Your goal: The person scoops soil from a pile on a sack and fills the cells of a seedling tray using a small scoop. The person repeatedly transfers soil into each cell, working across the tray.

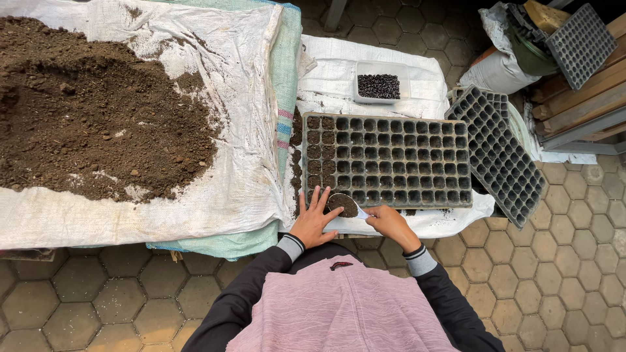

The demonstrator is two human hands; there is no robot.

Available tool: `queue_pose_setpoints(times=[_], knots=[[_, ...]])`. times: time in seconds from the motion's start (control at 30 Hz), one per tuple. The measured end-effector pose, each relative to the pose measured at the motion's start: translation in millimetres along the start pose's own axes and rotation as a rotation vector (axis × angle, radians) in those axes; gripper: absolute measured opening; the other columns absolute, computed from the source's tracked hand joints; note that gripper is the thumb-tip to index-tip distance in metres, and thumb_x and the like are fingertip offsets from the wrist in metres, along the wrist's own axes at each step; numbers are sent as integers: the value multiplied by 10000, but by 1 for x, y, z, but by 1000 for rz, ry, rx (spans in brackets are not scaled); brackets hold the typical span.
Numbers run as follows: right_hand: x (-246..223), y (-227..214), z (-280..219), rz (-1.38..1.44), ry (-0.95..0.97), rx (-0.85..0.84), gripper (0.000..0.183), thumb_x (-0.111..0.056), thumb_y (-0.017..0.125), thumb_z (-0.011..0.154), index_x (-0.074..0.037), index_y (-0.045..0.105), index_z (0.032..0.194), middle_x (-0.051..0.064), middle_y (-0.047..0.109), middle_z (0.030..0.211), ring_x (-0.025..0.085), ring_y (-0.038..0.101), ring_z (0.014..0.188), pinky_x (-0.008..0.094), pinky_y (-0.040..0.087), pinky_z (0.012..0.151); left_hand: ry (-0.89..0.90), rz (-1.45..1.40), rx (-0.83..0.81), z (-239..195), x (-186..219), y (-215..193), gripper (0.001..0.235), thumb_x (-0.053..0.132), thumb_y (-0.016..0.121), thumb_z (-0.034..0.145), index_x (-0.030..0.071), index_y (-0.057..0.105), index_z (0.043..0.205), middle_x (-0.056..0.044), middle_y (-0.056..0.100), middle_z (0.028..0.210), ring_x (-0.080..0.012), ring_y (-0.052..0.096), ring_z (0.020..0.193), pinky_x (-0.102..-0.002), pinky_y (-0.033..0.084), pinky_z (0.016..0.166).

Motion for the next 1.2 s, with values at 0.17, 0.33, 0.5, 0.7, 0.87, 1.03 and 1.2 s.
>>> queue_pose_setpoints(times=[0.17, 0.33, 0.5, 0.7, 0.87, 1.03, 1.2], knots=[[-2, -1, 0, -87, 0, 2, 400, -243, 622, 873, -182, 752, 1246, 148, 720, 712, 237, 663, 600, 380, 517, 619, -73, 44, -18, 6, -9, 1, 647, 492, 699, 851, 239, 578, 1434, -254, 70, 1685, -484, -38, 1550, -766, -27, 1154], [-1, -4, 1, -86, -22, 18, 401, -241, 622, 858, -185, 757, 1231, 146, 732, 743, 253, 690, 628, 378, 532, 638, -98, 109, 54, 2, -22, -5, 647, 483, 703, 857, 226, 581, 1438, -253, 73, 1692, -481, -37, 1560, -763, -23, 1160], [0, -8, 0, -115, 10, 17, 404, -248, 627, 854, -189, 761, 1231, 173, 690, 670, 273, 662, 599, 400, 511, 613, 5, 75, 47, 8, -3, 0, 681, 481, 707, 837, 242, 573, 1460, -253, 77, 1671, -480, -30, 1539, -774, -30, 1130], [-8, -8, -2, -108, -51, 30, 403, -244, 627, 843, -175, 761, 1217, 140, 676, 649, 254, 652, 577, 392, 507, 593, -99, 100, -43, 9, -21, 9, 633, 471, 698, 855, 246, 572, 1433, -249, 79, 1693, -476, -29, 1560, -759, -25, 1168], [1, -12, -4, -130, -8, 35, 390, -264, 632, 866, -180, 762, 1224, 173, 675, 662, 274, 649, 591, 406, 506, 609, -108, 146, 61, 4, -29, 0, 667, 468, 702, 851, 212, 565, 1451, -256, 107, 1679, -475, -18, 1556, -765, -19, 1158], [4, -18, -8, -79, -69, 85, 391, -247, 635, 845, -159, 769, 1202, 150, 732, 772, 260, 689, 649, 384, 535, 657, -164, 150, 28, 1, -35, 7, 710, 492, 706, 837, 176, 545, 1451, -265, 102, 1668, -479, -21, 1547, -767, -24, 1151], [10, -20, -10, -87, 28, 61, 402, -244, 624, 866, -170, 755, 1239, 192, 722, 743, 282, 684, 640, 394, 537, 661, -159, 124, -50, 10, -37, 17, 682, 501, 688, 861, 195, 535, 1450, -253, 88, 1684, -471, -26, 1557, -764, -23, 1163]])
Point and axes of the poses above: each hand's wrist, its own z-axis towards the middle knuckle, its own y-axis out of the palm, x = y × z, the point moved 10 cm from there along z, towards the middle knuckle
